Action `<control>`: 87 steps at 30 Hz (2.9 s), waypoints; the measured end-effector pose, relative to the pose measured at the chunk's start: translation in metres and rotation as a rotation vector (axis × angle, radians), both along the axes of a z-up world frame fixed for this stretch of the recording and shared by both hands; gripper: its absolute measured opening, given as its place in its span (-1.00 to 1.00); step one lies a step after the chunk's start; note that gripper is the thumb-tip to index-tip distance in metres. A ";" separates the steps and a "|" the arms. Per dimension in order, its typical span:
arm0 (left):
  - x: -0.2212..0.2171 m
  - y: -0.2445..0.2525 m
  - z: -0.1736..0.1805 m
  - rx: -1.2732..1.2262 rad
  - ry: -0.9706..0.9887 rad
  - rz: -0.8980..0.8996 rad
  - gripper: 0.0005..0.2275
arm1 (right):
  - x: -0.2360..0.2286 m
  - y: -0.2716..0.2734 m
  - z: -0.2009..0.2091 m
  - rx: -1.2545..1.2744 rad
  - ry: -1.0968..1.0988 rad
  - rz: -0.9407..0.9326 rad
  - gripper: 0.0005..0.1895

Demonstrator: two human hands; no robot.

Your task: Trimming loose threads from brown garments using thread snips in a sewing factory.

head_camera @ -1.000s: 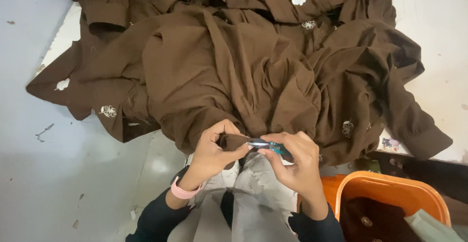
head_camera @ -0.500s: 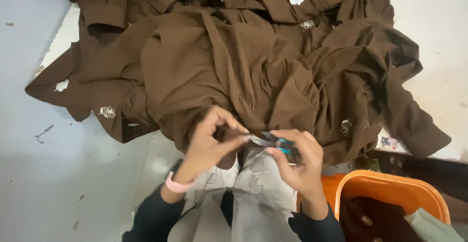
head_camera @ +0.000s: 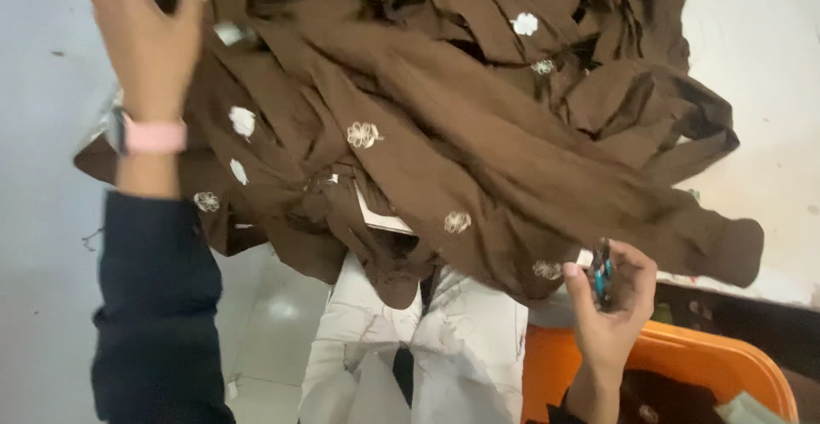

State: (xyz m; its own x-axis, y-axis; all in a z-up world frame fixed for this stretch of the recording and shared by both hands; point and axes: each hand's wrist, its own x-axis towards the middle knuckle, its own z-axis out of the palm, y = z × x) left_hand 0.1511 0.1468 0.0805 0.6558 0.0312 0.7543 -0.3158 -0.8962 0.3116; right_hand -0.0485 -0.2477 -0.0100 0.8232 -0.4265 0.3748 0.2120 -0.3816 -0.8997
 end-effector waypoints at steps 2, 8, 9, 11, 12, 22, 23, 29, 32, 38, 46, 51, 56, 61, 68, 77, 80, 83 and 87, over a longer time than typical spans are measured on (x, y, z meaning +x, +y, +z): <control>-0.027 -0.021 0.000 -0.077 -0.015 -0.102 -0.64 | 0.004 0.003 -0.004 0.026 0.021 0.021 -0.63; -0.079 -0.075 -0.012 -0.402 0.659 -0.224 -0.84 | 0.016 0.022 -0.015 -0.115 0.117 0.210 -0.79; -0.076 -0.078 -0.021 -0.336 0.767 -0.235 -0.75 | 0.018 0.027 -0.018 -0.179 0.130 0.319 -0.84; -0.059 -0.080 -0.035 -0.448 0.812 -0.288 -0.77 | 0.023 0.039 -0.034 -0.450 0.188 0.312 -0.69; -0.049 -0.082 -0.041 -0.556 0.854 -0.346 -0.79 | 0.026 0.044 -0.042 -0.719 0.244 0.294 -0.46; -0.025 -0.098 -0.050 -1.274 0.578 -0.558 -0.78 | 0.014 -0.015 -0.073 -1.273 0.067 -0.260 -0.70; -0.032 -0.101 -0.045 -1.218 0.571 -0.584 -0.73 | 0.013 -0.029 -0.064 -1.253 0.053 -0.328 -0.72; -0.080 -0.113 -0.037 -0.944 0.576 -0.773 -0.44 | 0.010 -0.099 -0.033 -1.271 -0.093 -0.710 -0.72; -0.102 -0.120 -0.046 -1.013 0.644 -0.811 -0.34 | 0.010 -0.085 -0.007 -0.911 0.248 -0.491 -0.64; -0.131 -0.122 -0.073 -1.059 0.685 -0.710 -0.51 | 0.000 -0.042 -0.011 -0.033 0.294 0.084 -0.65; -0.151 -0.109 -0.085 -1.139 0.782 -0.474 -0.62 | 0.014 0.030 -0.014 -0.129 0.202 0.472 -0.84; -0.158 -0.103 -0.105 -1.260 0.580 -0.471 -0.66 | 0.022 0.089 -0.025 -0.061 0.251 0.586 -0.67; -0.156 -0.102 -0.109 -1.341 0.588 -0.349 -0.69 | 0.037 0.123 -0.018 -0.269 0.088 0.541 -0.79; -0.154 -0.101 -0.114 -1.332 0.504 -0.355 -0.71 | 0.055 0.138 -0.013 -0.490 -0.173 0.436 -0.80; -0.153 -0.102 -0.113 -1.328 0.522 -0.345 -0.73 | 0.059 0.143 -0.012 -0.530 -0.145 0.453 -0.84; -0.154 -0.104 -0.112 -1.351 0.521 -0.366 -0.73 | 0.063 0.144 -0.014 -0.383 -0.097 0.492 -0.86; -0.157 -0.106 -0.112 -1.400 0.532 -0.395 -0.68 | 0.060 0.141 -0.014 -0.342 -0.085 0.478 -0.89; -0.157 -0.109 -0.127 -1.477 0.533 -0.464 -0.60 | 0.059 0.136 -0.014 -0.243 -0.053 0.467 -0.87; -0.158 -0.119 -0.133 -1.551 0.527 -0.521 -0.63 | 0.055 0.128 -0.023 -0.118 -0.016 0.451 -0.83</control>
State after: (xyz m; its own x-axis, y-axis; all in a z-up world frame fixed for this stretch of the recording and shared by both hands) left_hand -0.0071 0.0281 -0.0526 0.9809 0.1865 -0.0558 -0.0404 0.4754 0.8789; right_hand 0.0067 -0.1202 -0.0330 0.9101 0.0188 0.4139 0.3940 -0.3480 -0.8507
